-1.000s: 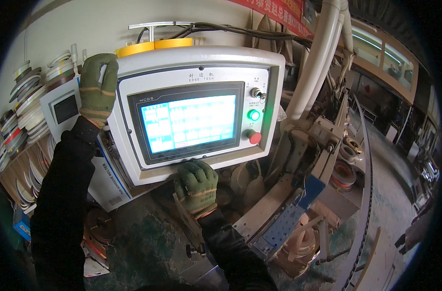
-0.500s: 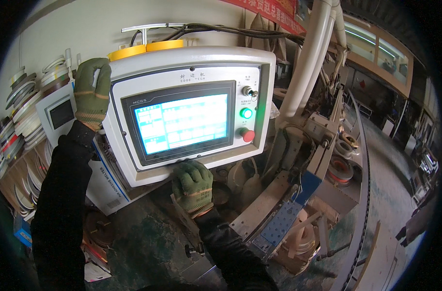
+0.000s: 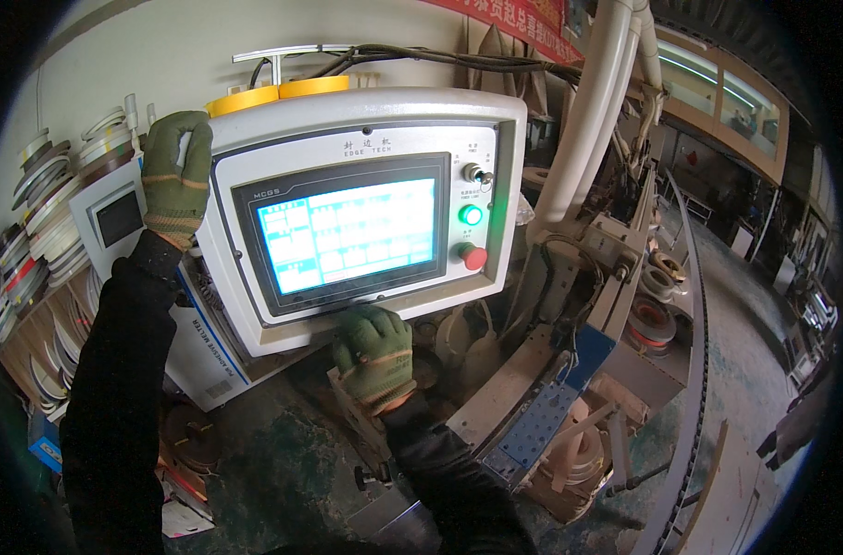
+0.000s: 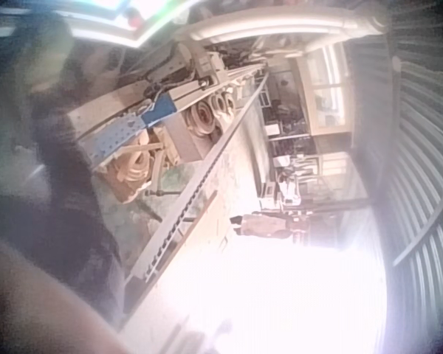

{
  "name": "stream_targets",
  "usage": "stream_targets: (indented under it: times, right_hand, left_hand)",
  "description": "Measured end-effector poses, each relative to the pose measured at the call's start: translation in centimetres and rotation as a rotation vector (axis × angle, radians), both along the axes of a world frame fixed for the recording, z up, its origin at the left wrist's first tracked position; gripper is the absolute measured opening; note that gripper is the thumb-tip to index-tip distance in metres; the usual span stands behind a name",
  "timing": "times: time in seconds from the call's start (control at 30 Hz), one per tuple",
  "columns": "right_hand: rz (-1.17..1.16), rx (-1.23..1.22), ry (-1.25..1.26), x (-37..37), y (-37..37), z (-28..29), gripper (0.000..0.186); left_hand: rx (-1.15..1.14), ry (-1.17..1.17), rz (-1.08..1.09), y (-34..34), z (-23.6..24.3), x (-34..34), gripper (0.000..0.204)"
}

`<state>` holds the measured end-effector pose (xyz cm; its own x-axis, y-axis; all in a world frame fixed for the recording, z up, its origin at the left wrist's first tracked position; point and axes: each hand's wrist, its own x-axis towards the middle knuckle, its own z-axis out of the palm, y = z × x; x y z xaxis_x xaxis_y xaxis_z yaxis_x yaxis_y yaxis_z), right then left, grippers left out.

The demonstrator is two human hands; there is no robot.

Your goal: The person operates a touchscreen control panel to configure an edge banding machine, then repeatedly picks up wooden boards and inserts them into the machine for processing. The person handles multiple boards one at a time, feeding them through the machine and stacking the processed pieces.

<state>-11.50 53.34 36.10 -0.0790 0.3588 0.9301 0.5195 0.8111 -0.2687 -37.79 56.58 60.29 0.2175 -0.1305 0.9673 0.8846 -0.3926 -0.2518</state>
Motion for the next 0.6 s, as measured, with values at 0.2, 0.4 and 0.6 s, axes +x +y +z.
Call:
stream_targets:
  times: [0.2,0.4,0.6]
  right_hand:
    - [0.094,-0.080,0.175,1.3,0.9,2.5,0.032]
    - [0.044,-0.123,0.144,2.4,2.0,5.4,0.056]
    - [-0.021,-0.147,0.053,2.8,2.2,7.0,0.066]
  left_hand:
    - [0.008,0.003,0.015,0.1,-0.2,-0.1,0.014]
    - [-0.105,-0.054,0.051,0.1,-0.3,-0.4,0.021]
    - [-0.120,-0.053,0.042,0.2,-0.3,-0.5,0.020]
